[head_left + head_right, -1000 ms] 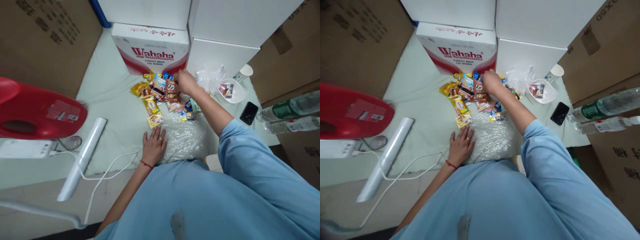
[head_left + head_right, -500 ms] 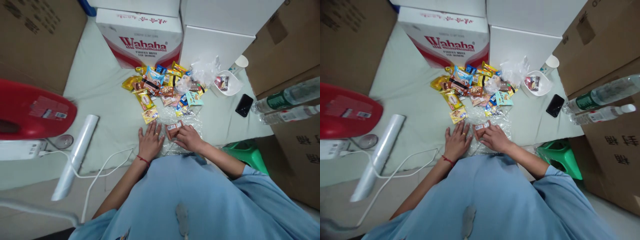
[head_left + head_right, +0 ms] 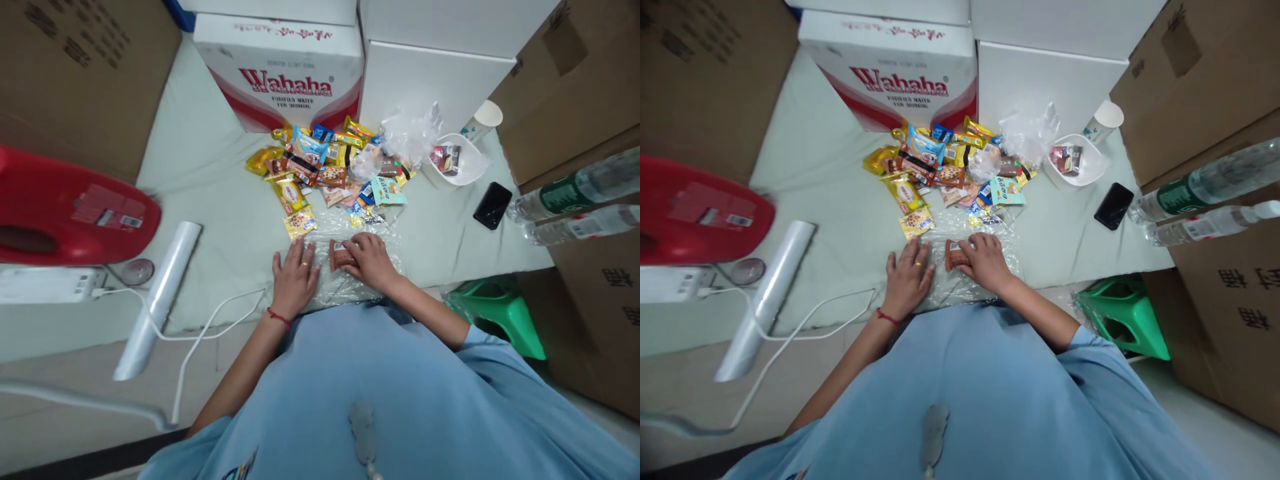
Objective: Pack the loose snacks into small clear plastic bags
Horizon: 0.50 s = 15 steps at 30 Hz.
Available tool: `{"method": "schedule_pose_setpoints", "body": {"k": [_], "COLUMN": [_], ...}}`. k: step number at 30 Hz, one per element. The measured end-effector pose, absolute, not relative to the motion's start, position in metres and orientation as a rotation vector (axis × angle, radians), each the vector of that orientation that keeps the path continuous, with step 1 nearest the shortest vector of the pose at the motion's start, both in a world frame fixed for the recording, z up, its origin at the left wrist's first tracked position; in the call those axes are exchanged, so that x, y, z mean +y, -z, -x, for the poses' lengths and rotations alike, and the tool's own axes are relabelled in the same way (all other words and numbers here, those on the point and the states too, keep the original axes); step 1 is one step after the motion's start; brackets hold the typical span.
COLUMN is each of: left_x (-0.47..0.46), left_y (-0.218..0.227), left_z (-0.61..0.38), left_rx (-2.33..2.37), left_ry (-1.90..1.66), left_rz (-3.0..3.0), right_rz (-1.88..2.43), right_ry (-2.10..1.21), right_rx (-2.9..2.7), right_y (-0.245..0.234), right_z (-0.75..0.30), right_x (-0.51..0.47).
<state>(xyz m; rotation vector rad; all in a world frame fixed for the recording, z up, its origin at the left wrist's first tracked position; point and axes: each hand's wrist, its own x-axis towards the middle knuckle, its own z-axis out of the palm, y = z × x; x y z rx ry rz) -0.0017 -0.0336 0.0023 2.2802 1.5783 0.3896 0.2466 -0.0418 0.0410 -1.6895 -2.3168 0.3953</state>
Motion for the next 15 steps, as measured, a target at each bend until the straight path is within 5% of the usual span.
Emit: {"method": "schedule_pose_setpoints", "body": {"k": [4,9,15], "left_x": [-0.036,-0.045,-0.029], "left_y": [-0.009,-0.019,-0.020], "left_z": [0.037,0.058,0.058], "left_rx": [1.431,1.008,1.096], "left_ry": [-0.537,-0.289,-0.452], "left_rz": [-2.360,-2.489,-2.282], "right_rz": [1.352,1.266,1.151], "right_ry": [-0.563,-0.648,-0.874], "right_rx": [-2.312,-2.446,-2.263], "right_y": [-0.043,-0.034,-0.039], "right_z": [-0.286,-0.324,-0.334], "right_x": [-0.073,-0.117,-0.098]}}
